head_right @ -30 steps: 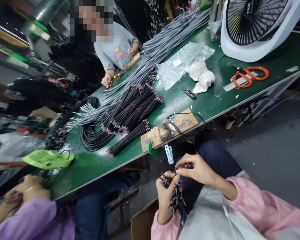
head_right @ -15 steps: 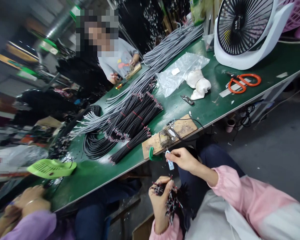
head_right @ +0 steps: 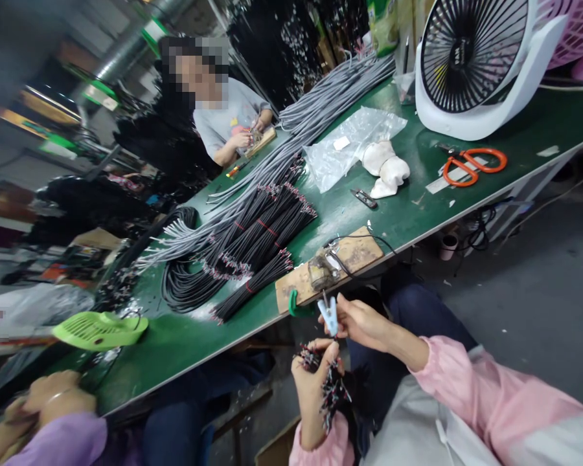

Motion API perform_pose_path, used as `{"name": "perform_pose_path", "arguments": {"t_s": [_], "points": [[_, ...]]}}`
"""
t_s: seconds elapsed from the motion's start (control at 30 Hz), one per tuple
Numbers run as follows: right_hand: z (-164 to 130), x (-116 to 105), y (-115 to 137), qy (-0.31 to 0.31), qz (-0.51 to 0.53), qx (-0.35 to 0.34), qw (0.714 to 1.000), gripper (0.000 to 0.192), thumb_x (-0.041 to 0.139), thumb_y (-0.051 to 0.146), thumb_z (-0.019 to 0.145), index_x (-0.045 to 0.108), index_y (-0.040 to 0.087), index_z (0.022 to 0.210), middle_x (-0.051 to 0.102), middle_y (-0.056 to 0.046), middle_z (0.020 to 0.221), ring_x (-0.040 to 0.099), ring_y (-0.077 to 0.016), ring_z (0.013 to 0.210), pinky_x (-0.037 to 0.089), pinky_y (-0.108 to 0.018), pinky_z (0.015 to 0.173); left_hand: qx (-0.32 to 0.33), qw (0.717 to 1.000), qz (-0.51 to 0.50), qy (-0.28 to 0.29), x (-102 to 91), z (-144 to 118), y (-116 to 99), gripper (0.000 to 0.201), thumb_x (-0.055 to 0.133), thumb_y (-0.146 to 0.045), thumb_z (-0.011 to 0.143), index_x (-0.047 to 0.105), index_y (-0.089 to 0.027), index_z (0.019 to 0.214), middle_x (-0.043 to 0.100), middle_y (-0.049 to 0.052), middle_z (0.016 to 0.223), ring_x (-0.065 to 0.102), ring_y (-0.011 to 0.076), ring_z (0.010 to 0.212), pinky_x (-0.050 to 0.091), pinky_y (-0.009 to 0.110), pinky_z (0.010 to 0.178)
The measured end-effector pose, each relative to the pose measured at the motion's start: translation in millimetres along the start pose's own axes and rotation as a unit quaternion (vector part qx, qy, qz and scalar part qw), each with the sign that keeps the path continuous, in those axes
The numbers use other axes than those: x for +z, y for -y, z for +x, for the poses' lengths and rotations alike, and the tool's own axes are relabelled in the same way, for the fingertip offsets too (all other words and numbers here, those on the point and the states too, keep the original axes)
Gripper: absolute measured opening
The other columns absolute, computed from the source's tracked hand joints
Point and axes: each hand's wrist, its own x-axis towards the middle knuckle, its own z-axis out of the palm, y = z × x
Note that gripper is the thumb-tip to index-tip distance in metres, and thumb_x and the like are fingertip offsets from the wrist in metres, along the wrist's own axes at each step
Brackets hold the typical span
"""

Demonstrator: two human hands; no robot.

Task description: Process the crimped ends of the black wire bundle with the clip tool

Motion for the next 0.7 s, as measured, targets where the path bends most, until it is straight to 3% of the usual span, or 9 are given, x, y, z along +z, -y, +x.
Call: {"name": "perform_pose_path", "arguments": {"t_s": [0.17,0.3,0.4,0.5,0.6,0.7], "points": [[-10,-28,-5,-0.075,-0.038,-0.030,0.996,0.037,0.059,0.047,0.081,0.067,0.010,0.085,0.059,-0.006,0.074,0.045,-0.0089,0.058,0.031,-0.021,0.049,0.010,1.000,0.021,-0.010,-0.6,-1,-5,0.022,0.071,-0.033,0.068,0.066,-0.012,0.066,0.057,-0.001,0.048,0.052,0.0113,0.041,0.043,0.022,0.042],[-28,-35,2,-0.113,-0.203,-0.068,0.970,0.030,0.065,0.041,0.078,0.066,0.011,0.084,0.058,-0.003,0.071,0.048,-0.0099,0.062,0.034,-0.022,0.054,-0.012,1.000,0.011,-0.011,1.1,-6,-3,0.026,0.073,-0.036,0.065,0.064,-0.012,0.061,0.057,0.000,0.048,0.052,0.0110,0.039,0.043,0.022,0.040],[-42,-24,11,-0.111,-0.359,-0.106,0.921,0.025,0.067,0.038,0.076,0.066,0.013,0.074,0.059,-0.002,0.070,0.051,-0.0120,0.064,0.038,-0.025,0.059,-0.065,0.998,-0.010,-0.005,3.9,-11,5,0.031,0.071,-0.041,0.065,0.061,-0.012,0.059,0.057,0.000,0.048,0.048,0.0095,0.035,0.042,0.022,0.038],[-50,-4,19,-0.052,-0.471,-0.162,0.866,0.020,0.067,0.034,0.076,0.069,0.015,0.073,0.063,-0.003,0.071,0.054,-0.0155,0.070,0.041,-0.028,0.066,-0.089,0.996,-0.006,-0.002,8.0,-15,14,0.032,0.071,-0.043,0.065,0.061,-0.013,0.065,0.056,-0.002,0.048,0.047,0.0091,0.035,0.041,0.022,0.037],[-51,13,24,-0.018,-0.524,-0.201,0.827,0.015,0.065,0.030,0.079,0.069,0.016,0.076,0.065,-0.005,0.074,0.055,-0.0176,0.076,0.042,-0.031,0.071,-0.050,0.999,0.016,0.014,13.1,-15,16,0.027,0.071,-0.038,0.067,0.060,-0.014,0.067,0.054,-0.003,0.051,0.049,0.0100,0.044,0.043,0.022,0.045],[-50,18,25,-0.040,-0.533,-0.219,0.817,0.013,0.060,0.024,0.082,0.065,0.016,0.072,0.063,-0.005,0.073,0.054,-0.0170,0.075,0.042,-0.030,0.070,-0.003,0.998,0.030,0.049,16.8,-13,13,0.022,0.069,-0.033,0.070,0.058,-0.014,0.069,0.054,-0.002,0.057,0.051,0.0110,0.053,0.045,0.022,0.055]]}}
